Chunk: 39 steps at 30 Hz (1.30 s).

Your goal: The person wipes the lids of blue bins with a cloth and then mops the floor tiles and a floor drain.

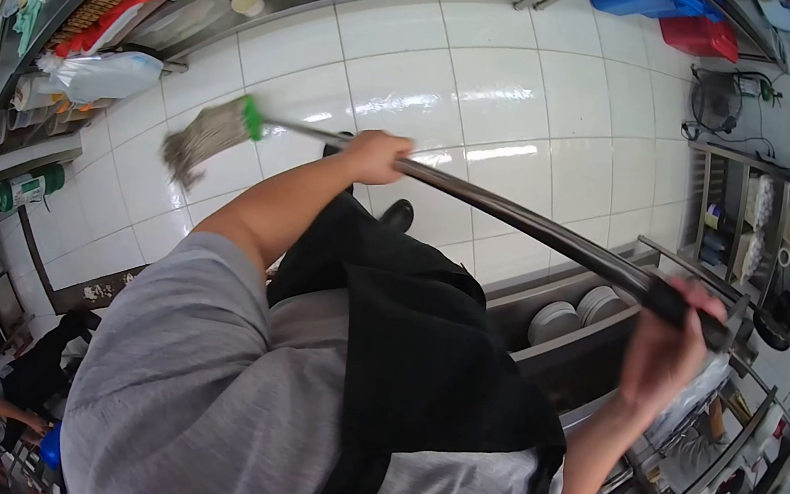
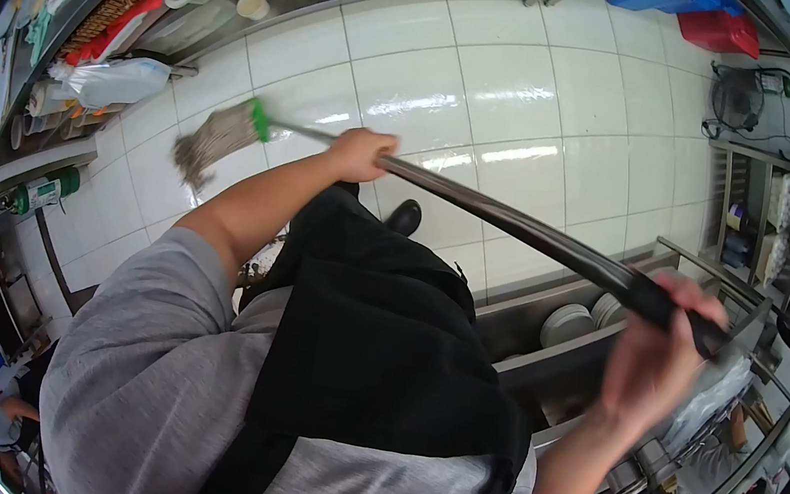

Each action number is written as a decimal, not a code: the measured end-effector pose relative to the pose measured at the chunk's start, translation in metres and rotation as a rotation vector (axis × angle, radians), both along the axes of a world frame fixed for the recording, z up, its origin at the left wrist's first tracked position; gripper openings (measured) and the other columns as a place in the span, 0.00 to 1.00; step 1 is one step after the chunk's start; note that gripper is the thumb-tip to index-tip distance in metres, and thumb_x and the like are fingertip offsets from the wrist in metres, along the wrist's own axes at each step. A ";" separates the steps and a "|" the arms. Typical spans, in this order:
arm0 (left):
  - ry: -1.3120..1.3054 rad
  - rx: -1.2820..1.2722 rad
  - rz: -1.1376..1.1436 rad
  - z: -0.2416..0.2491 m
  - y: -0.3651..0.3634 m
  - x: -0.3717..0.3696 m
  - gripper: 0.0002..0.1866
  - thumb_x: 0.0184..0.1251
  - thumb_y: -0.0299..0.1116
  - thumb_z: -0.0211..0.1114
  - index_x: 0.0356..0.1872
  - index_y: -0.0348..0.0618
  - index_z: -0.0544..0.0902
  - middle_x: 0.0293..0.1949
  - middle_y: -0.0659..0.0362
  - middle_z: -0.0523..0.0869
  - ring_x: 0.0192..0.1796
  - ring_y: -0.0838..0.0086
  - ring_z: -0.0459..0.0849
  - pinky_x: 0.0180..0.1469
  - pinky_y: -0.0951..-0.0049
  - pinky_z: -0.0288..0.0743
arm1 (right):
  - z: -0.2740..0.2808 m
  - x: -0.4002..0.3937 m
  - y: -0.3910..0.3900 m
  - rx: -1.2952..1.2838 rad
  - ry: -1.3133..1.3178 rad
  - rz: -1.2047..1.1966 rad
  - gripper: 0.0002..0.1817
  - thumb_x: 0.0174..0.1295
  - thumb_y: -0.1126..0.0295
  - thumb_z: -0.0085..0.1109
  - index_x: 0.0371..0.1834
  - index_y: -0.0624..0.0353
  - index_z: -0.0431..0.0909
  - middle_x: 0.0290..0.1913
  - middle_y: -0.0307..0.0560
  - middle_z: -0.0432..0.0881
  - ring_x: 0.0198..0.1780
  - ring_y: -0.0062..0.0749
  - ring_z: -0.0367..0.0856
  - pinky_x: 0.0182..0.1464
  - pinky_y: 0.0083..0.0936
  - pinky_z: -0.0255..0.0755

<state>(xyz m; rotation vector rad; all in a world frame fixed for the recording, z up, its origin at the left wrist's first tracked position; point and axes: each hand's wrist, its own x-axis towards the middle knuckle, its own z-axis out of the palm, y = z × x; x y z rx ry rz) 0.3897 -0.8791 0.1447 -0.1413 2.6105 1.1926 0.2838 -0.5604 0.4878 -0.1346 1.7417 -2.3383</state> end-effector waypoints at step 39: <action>0.335 0.397 0.156 0.097 0.023 0.140 0.12 0.50 0.38 0.68 0.29 0.46 0.74 0.25 0.58 0.85 0.31 0.57 0.84 0.33 0.57 0.74 | 0.155 0.080 -0.070 -0.097 0.627 0.509 0.11 0.64 0.65 0.55 0.31 0.55 0.64 0.29 0.36 0.63 0.30 0.24 0.65 0.39 0.25 0.64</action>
